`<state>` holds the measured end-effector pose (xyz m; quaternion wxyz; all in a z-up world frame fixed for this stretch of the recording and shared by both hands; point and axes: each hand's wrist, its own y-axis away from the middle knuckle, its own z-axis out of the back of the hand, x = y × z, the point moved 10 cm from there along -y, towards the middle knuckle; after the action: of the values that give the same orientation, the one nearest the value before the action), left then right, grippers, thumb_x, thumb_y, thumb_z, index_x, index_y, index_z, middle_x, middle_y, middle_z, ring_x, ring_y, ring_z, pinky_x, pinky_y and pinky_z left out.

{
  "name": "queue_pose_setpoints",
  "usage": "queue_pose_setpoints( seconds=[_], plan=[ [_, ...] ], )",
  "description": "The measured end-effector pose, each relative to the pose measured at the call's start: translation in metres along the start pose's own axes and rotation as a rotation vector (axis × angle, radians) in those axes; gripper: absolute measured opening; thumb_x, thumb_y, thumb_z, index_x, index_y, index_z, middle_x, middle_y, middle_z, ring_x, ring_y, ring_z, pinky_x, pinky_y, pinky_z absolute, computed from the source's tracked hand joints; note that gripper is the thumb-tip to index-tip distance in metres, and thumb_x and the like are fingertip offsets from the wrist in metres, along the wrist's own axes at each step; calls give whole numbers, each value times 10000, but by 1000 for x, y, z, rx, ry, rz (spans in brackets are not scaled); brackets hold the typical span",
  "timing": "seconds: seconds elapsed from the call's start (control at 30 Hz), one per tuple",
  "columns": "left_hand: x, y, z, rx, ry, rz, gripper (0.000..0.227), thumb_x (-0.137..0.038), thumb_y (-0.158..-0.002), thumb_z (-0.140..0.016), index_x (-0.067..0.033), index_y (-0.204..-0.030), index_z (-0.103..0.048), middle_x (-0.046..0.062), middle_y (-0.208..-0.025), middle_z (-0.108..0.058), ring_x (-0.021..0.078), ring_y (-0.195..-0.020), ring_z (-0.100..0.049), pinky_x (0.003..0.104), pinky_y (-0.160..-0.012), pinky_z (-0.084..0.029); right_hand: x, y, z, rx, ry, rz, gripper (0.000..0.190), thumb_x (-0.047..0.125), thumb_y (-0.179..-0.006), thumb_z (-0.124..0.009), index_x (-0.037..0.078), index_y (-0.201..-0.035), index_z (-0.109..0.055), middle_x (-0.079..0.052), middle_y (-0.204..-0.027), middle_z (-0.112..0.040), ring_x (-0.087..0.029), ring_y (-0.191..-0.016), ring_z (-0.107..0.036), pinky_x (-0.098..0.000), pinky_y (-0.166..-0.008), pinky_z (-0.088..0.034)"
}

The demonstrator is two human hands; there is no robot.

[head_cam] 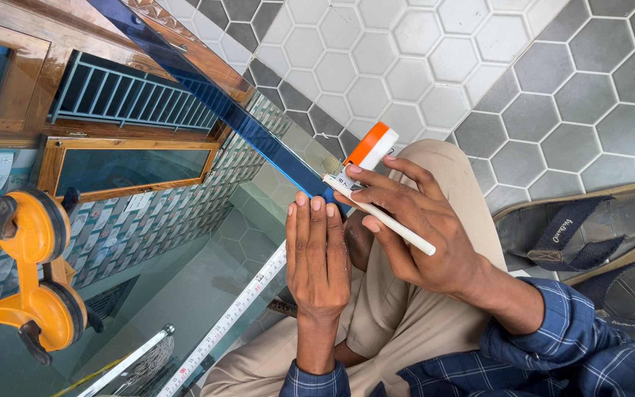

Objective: The person sits on the floor and uses a metal file to scrape a small area on a glass pane. They then use a tape measure and a white marker to measure and mark specific points on the glass.

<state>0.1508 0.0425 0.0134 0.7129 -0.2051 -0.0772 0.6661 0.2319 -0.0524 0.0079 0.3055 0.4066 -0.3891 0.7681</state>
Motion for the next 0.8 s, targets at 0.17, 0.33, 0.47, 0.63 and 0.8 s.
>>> queue_pose_setpoints(
  seconds=[0.17, 0.33, 0.47, 0.63, 0.8],
  plan=[
    [0, 1, 0, -9, -6, 2, 288, 38, -1016, -641, 116, -1293, -630, 262, -1370, -604, 454, -1324, -591, 596, -1134, -525, -1, 2, -1, -19, -27, 18, 226, 36, -987, -664, -1, -1206, -621, -160, -1252, -733, -277, -1288, -674, -549, -1194, -436],
    [1, 2, -1, -14, -28, 4, 268, 29, -1017, -648, 112, -1272, -645, 265, -1360, -611, 451, -1317, -598, 588, -1124, -538, -4, 5, -3, -27, -20, 24, 224, 33, -990, -657, 7, -1210, -623, -142, -1226, -744, -276, -1295, -669, -549, -1197, -440],
    [1, 3, -1, -19, -39, 5, 263, 16, -1011, -655, 110, -1256, -653, 263, -1352, -614, 457, -1312, -595, 592, -1117, -537, -5, 9, -5, -23, -8, 31, 236, 37, -990, -650, 15, -1223, -616, -148, -1235, -743, -272, -1292, -668, -550, -1193, -435],
    [2, 4, -2, -24, -34, 12, 255, -4, -1015, -669, 101, -1247, -662, 253, -1349, -621, 443, -1313, -595, 588, -1118, -542, -6, 9, -5, -23, -34, 41, 253, 59, -1006, -643, 43, -1253, -591, -114, -1234, -753, -269, -1309, -657, -549, -1212, -428],
    [2, 4, -2, -28, -39, 12, 255, -12, -1021, -674, 98, -1250, -661, 248, -1353, -625, 437, -1319, -597, 586, -1119, -545, -2, 7, 4, -61, -69, 91, 218, 72, -1016, -633, 43, -1227, -589, -111, -1205, -758, -286, -1268, -694, -556, -1201, -433]
  ],
)
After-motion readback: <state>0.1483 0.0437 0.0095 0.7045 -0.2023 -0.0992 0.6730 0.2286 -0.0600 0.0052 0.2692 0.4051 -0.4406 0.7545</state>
